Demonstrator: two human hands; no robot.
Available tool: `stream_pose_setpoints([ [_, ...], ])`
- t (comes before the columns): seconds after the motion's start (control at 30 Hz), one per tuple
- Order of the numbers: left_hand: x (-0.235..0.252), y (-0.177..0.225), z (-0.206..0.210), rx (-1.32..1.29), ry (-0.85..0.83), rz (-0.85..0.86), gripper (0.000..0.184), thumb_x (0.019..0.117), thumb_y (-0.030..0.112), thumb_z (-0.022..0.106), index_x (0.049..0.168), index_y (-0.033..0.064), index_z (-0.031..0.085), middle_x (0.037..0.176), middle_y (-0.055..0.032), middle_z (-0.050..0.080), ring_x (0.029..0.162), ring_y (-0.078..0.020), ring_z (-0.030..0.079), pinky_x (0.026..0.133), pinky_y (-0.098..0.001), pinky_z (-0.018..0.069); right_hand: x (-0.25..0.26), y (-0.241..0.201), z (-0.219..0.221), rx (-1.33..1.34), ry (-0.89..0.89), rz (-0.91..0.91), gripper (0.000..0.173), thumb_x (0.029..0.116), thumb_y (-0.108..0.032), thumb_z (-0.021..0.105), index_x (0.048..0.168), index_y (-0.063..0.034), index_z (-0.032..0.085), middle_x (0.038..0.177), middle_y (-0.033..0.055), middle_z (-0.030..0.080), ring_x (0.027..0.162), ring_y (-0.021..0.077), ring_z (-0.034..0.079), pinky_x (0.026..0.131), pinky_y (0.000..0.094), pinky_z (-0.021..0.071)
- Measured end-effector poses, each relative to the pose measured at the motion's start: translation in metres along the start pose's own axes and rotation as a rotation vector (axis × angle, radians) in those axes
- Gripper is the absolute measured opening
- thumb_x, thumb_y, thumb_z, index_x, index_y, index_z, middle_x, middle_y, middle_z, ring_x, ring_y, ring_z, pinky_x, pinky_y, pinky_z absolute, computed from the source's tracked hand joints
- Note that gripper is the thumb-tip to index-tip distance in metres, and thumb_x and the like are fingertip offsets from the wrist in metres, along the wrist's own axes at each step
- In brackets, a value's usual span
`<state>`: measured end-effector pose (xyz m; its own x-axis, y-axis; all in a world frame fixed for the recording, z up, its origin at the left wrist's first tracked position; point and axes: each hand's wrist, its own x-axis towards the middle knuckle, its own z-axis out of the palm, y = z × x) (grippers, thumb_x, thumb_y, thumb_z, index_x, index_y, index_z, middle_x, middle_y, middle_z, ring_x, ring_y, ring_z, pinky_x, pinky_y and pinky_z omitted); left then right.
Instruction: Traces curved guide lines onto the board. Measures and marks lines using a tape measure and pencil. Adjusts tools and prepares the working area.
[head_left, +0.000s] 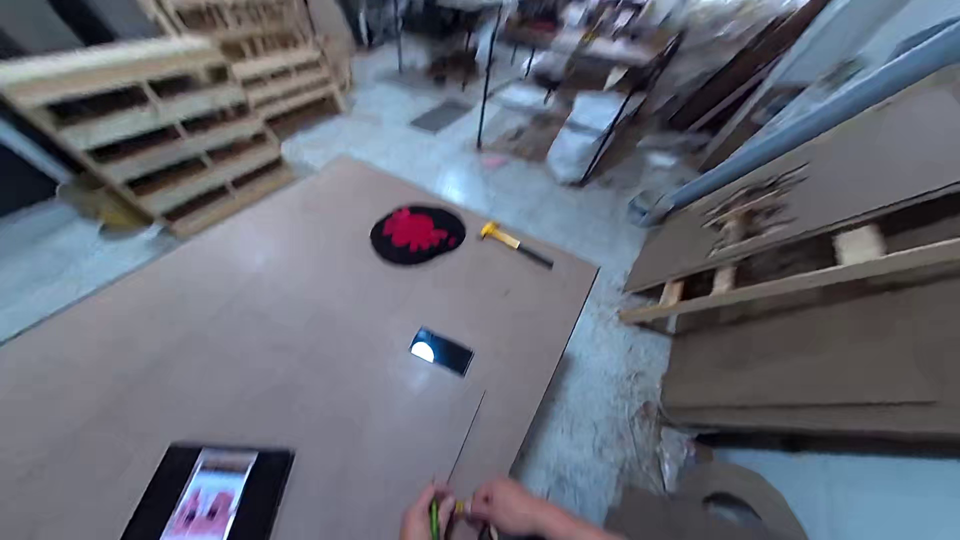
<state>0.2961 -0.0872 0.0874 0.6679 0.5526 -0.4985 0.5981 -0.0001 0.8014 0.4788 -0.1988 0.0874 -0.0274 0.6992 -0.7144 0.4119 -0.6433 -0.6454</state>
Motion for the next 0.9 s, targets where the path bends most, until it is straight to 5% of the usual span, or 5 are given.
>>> stream_pose_setpoints([
  [0.23,0.075,0.028,0.0,0.216,0.054,-0.138,0.029,0.1041,0.032,0.06,0.122,0.0112,0.07,0.103,-0.0082,0.074,0.092,-0.0206,0.072,0.088,-0.0437,0.0586,0.033,-0.007,-0.059,-0.09,0.012,0.165,0.054,0.1076,-0.051,0.038,0.1,-0.0081,0.07,0.095,0.0139,0.069,0.094,0.032,0.067,0.085,0.0575,0.051],
  [0.43,0.156,0.046,0.011,0.292,0.227,-0.021,0.022,0.1043,0.027,0.062,0.117,0.0109,0.071,0.103,-0.0092,0.074,0.094,-0.0243,0.073,0.087,-0.0507,0.0595,0.078,-0.016,-0.128,-0.227,0.064,0.236,0.049,0.1088,-0.046,0.038,0.101,-0.0115,0.071,0.097,0.0129,0.071,0.099,0.0309,0.069,0.085,0.0546,0.0536],
  [0.6,0.187,0.048,-0.006,0.072,0.469,0.035,0.039,0.1107,0.029,0.044,0.137,0.0069,0.062,0.112,-0.0109,0.074,0.098,-0.0213,0.073,0.091,-0.047,0.0601,0.114,-0.02,-0.166,-0.254,0.097,0.311,0.056,0.1061,-0.052,0.04,0.089,-0.0097,0.072,0.093,0.0141,0.071,0.095,0.0335,0.069,0.078,0.0572,0.0542],
  [0.77,0.196,0.05,-0.027,-0.092,0.382,-0.037,0.029,0.1083,0.027,0.053,0.119,0.0092,0.074,0.099,-0.0041,0.076,0.085,-0.0108,0.071,0.081,-0.0334,0.0594,0.128,-0.029,-0.169,-0.281,0.152,0.379,0.06,0.1045,-0.056,0.042,0.081,-0.0078,0.069,0.089,0.016,0.069,0.091,0.0348,0.069,0.073,0.0571,0.0542],
  [0.9,0.208,0.047,-0.027,-0.197,0.307,-0.041,0.014,0.0995,0.014,0.065,0.111,0.0059,0.069,0.088,-0.0057,0.074,0.075,-0.0137,0.071,0.069,-0.0327,0.0607,0.132,-0.034,-0.167,-0.306,0.213,0.404,0.06,0.1045,-0.056,0.042,0.082,-0.0073,0.068,0.09,0.0167,0.069,0.091,0.0359,0.069,0.071,0.0577,0.0536],
])
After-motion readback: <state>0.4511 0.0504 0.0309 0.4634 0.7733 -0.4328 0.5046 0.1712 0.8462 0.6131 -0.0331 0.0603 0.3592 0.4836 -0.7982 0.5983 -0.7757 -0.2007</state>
